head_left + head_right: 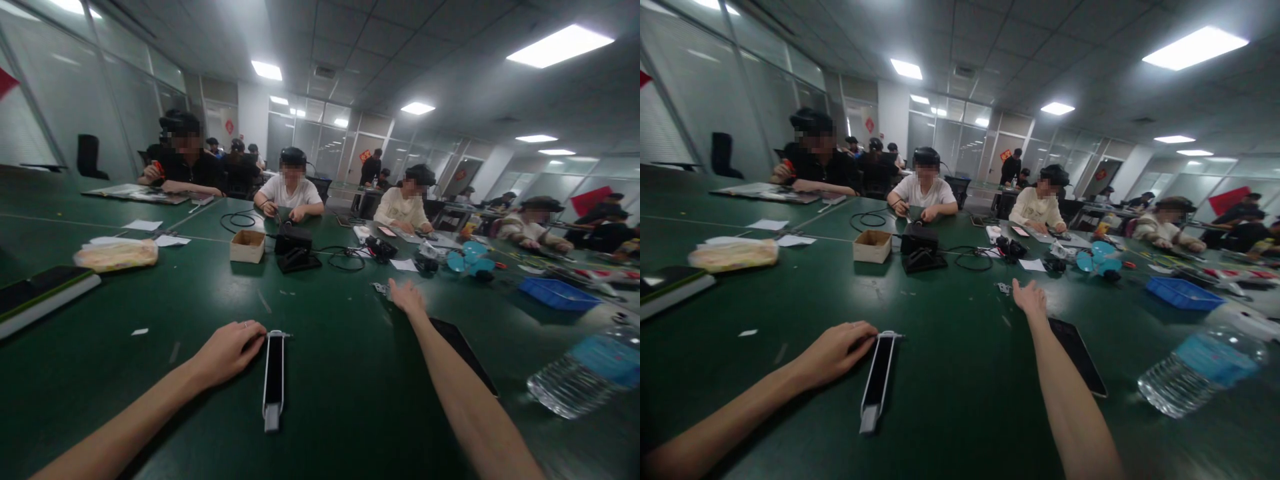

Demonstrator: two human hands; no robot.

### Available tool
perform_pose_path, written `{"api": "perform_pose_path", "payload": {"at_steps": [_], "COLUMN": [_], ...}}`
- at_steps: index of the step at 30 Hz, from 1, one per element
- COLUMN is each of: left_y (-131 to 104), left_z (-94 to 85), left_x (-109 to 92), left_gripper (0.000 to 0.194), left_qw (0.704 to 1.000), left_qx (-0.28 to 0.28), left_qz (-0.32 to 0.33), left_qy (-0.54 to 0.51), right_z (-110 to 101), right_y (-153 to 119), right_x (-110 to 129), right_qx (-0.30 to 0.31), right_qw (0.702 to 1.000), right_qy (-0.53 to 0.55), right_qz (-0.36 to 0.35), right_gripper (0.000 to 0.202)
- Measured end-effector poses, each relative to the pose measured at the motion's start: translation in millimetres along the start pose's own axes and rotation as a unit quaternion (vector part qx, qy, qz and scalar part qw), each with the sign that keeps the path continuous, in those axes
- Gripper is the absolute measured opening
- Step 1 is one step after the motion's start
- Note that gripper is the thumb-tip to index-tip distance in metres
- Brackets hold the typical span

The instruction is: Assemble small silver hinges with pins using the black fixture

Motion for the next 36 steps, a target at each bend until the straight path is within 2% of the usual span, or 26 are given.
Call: {"api": "perform_pose_path", "payload": {"at_steps": [5, 10, 13, 17, 22, 24, 28, 30, 33, 34, 36], "left_y": [6, 12, 12, 11, 9, 8, 5, 3, 0, -1, -3], "left_z": [2.8, 5.9, 6.1, 4.8, 2.4, 2.4, 4.1, 4.2, 2.5, 1.6, -0.2], "left_x": [-1, -1, -1, -2, -3, -3, -2, -2, -2, -3, -3], "left_gripper": [0.030, 0.030, 0.030, 0.028, 0.028, 0.027, 0.026, 0.027, 0.026, 0.026, 0.026], "left_qw": [1.000, 1.000, 1.000, 1.000, 1.000, 1.000, 1.000, 1.000, 1.000, 1.000, 1.000], "left_qx": [0.000, 0.000, -0.002, -0.004, -0.007, -0.012, -0.021, -0.022, -0.022, -0.022, -0.021], "left_qz": [0.004, 0.015, 0.017, 0.013, 0.015, 0.014, 0.015, 0.014, 0.010, 0.009, 0.010], "left_qy": [-0.006, -0.002, -0.005, -0.003, -0.006, -0.001, 0.010, 0.012, 0.011, 0.009, 0.008], "right_z": [9, 16, 20, 21, 13, 8, -4, -7, -5, -2, 7], "right_y": [21, 12, -8, -48, -111, -141, -197, -217, -222, -215, -192], "right_x": [10, 21, 30, 48, 73, 81, 94, 97, 100, 102, 105], "right_qx": [0.080, 0.148, 0.173, 0.206, 0.240, 0.268, 0.304, 0.323, 0.336, 0.324, 0.273], "right_qw": [0.993, 0.973, 0.958, 0.933, 0.897, 0.873, 0.838, 0.818, 0.792, 0.796, 0.833], "right_qy": [-0.011, -0.018, -0.014, 0.002, 0.025, 0.048, 0.091, 0.099, 0.125, 0.131, 0.126], "right_qz": [-0.080, -0.175, -0.227, -0.296, -0.371, -0.404, -0.444, -0.465, -0.494, -0.494, -0.465], "right_gripper": [0.081, 0.072, 0.066, 0.058, 0.059, 0.062, 0.064, 0.066, 0.068, 0.066, 0.060]}}
Point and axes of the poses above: each hand's wrist, its own y-axis towards the middle knuckle, its own z-axis out of the palm, x = y × z, the point moved 1 cm from there along y, towards the middle knuckle, and after that the axes turned 13 degrees about y, right-handed, at the moved point
